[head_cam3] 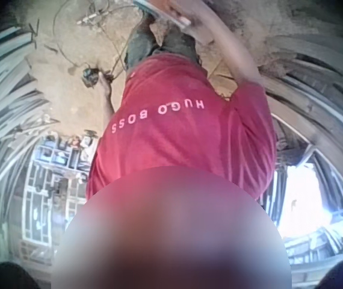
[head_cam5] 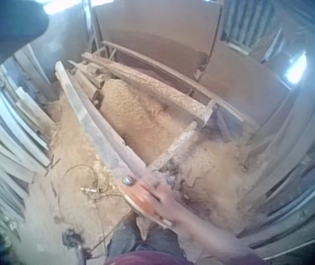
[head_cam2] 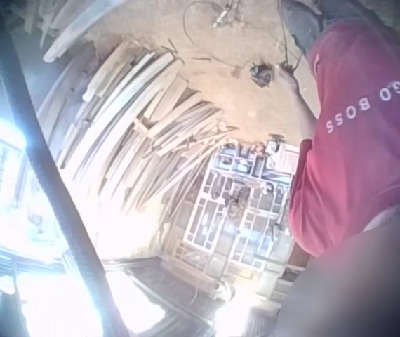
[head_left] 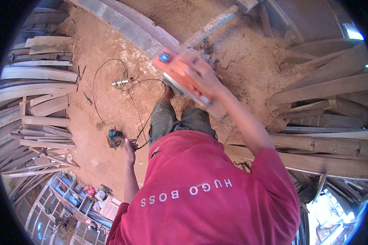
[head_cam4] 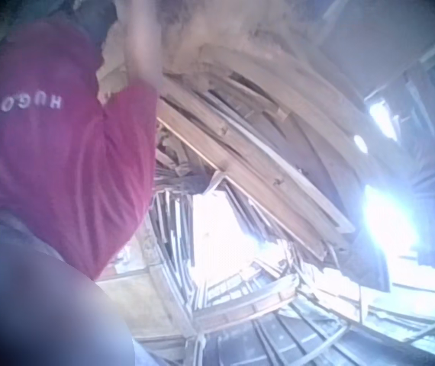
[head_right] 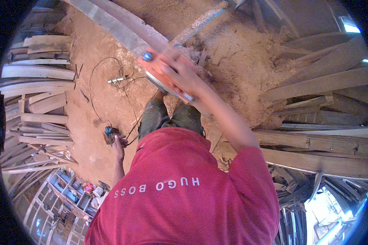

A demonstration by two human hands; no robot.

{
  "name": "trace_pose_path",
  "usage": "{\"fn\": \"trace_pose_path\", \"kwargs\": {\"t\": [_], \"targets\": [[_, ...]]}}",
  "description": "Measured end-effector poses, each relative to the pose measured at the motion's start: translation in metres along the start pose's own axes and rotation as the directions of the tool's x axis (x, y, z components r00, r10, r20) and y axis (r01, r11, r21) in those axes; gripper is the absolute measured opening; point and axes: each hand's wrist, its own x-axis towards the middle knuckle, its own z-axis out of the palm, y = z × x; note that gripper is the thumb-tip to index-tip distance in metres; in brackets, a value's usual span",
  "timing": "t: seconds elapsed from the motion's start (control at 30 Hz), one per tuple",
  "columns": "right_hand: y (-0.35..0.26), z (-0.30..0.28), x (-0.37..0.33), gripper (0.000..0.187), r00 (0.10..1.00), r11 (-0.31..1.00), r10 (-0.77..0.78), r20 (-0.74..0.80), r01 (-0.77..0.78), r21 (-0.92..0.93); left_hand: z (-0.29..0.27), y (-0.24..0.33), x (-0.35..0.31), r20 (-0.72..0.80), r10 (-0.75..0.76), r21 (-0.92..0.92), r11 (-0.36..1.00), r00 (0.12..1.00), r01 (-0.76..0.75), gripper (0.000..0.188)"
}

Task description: The person uses a circular saw to cut a wooden beam, then uses an electric planer to smooth the surface of the wood, and finally measures the beam with a tape measure.

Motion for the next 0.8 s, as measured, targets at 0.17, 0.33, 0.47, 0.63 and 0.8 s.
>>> {"fn": "trace_pose_path", "kwargs": {"t": [0.17,0.33,0.47,0.63,0.8], "targets": [[0.071,-0.048,-0.135,0.045,0.985,0.964,-0.166,-0.040,0.153,-0.216,0.031,0.040,0.004,0.107,0.036,0.014,0.999,0.994,-0.038,0.073],[0.102,-0.061,-0.193,0.047,0.991,0.990,0.102,-0.087,-0.110,-0.088,0.054,0.075,0.017,0.234,0.141,0.065,0.985,0.962,-0.160,0.070],[0.071,-0.055,-0.157,0.051,0.989,0.982,0.149,-0.013,-0.149,-0.117,0.043,0.078,0.018,0.173,0.171,0.021,0.984,0.970,-0.177,0.068],[0.054,-0.033,-0.075,0.053,0.999,0.990,0.025,-0.026,-0.029,-0.135,0.011,0.047,0.022,0.049,0.102,0.006,0.995,0.994,-0.102,0.071],[0.005,0.004,0.017,0.049,0.943,0.926,-0.326,-0.069,0.304,-0.224,-0.006,0.015,0.012,-0.032,0.021,-0.042,0.999,0.999,-0.023,0.073]]}}
